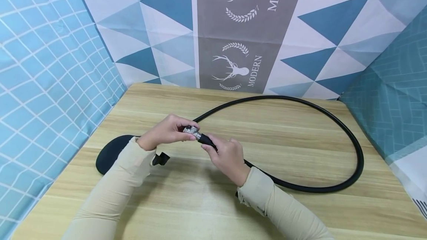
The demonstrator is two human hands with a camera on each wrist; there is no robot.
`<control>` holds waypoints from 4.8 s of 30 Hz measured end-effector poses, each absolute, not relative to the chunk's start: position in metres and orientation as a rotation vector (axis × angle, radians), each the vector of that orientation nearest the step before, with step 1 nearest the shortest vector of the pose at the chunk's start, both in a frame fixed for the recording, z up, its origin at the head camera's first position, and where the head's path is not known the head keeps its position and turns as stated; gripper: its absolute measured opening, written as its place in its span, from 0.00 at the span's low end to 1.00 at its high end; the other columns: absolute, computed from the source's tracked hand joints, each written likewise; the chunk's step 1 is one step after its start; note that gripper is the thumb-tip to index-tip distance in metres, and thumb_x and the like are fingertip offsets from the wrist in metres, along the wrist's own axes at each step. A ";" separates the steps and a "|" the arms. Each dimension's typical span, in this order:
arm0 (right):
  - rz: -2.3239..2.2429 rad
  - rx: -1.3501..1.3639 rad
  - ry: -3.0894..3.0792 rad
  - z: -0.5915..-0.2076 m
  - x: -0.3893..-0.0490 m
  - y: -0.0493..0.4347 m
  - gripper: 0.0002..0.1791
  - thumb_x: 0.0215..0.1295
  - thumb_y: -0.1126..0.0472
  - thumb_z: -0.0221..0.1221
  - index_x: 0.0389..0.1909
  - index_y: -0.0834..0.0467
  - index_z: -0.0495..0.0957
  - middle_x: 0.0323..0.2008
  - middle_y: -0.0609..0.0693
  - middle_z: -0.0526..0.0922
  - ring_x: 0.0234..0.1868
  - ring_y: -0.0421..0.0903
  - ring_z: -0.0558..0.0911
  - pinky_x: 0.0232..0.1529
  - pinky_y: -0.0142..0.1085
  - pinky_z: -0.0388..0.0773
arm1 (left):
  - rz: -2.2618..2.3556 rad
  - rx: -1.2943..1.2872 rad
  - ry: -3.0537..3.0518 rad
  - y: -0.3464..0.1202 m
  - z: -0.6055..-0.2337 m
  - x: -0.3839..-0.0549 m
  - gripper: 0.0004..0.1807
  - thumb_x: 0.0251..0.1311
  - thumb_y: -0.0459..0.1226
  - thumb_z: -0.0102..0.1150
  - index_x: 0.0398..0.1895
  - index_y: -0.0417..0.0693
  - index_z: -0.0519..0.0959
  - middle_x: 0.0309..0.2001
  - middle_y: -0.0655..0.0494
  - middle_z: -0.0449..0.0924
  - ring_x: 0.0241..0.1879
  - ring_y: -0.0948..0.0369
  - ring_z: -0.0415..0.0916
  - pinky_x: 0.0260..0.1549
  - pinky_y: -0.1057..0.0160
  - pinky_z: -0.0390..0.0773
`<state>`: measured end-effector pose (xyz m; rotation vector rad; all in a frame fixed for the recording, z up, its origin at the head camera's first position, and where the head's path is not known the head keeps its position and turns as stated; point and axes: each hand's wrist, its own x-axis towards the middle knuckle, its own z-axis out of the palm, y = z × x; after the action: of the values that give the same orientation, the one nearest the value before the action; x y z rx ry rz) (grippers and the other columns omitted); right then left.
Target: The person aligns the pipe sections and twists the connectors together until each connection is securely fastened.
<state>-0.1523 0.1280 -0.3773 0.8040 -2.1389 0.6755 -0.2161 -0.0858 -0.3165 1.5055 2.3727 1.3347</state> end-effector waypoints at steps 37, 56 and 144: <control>0.968 0.814 -2.150 -0.370 -0.150 0.131 0.18 0.48 0.68 0.72 0.42 0.69 0.84 0.35 0.59 0.87 0.30 0.48 0.87 0.25 0.33 0.79 | 1.338 1.514 2.404 -0.088 -0.317 -0.216 0.15 0.50 0.26 0.70 0.43 0.30 0.82 0.28 0.46 0.82 0.20 0.69 0.69 0.19 0.68 0.73; 1.028 0.835 -2.088 -0.368 -0.152 0.131 0.17 0.42 0.73 0.74 0.36 0.68 0.83 0.34 0.59 0.87 0.31 0.51 0.87 0.27 0.32 0.81 | 1.337 1.519 2.373 -0.086 -0.315 -0.215 0.16 0.51 0.26 0.69 0.44 0.30 0.81 0.32 0.43 0.83 0.21 0.68 0.70 0.20 0.68 0.74; 0.814 0.912 -2.185 -0.365 -0.152 0.137 0.18 0.49 0.66 0.72 0.43 0.65 0.84 0.34 0.55 0.88 0.25 0.41 0.84 0.24 0.34 0.79 | 1.330 1.506 2.315 -0.085 -0.316 -0.215 0.15 0.52 0.26 0.68 0.45 0.31 0.81 0.35 0.42 0.84 0.21 0.68 0.72 0.21 0.67 0.76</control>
<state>-0.1517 0.1368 -0.3648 0.9122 -2.1845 0.8142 -0.2153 -0.0849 -0.3163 1.5058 2.3155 1.3302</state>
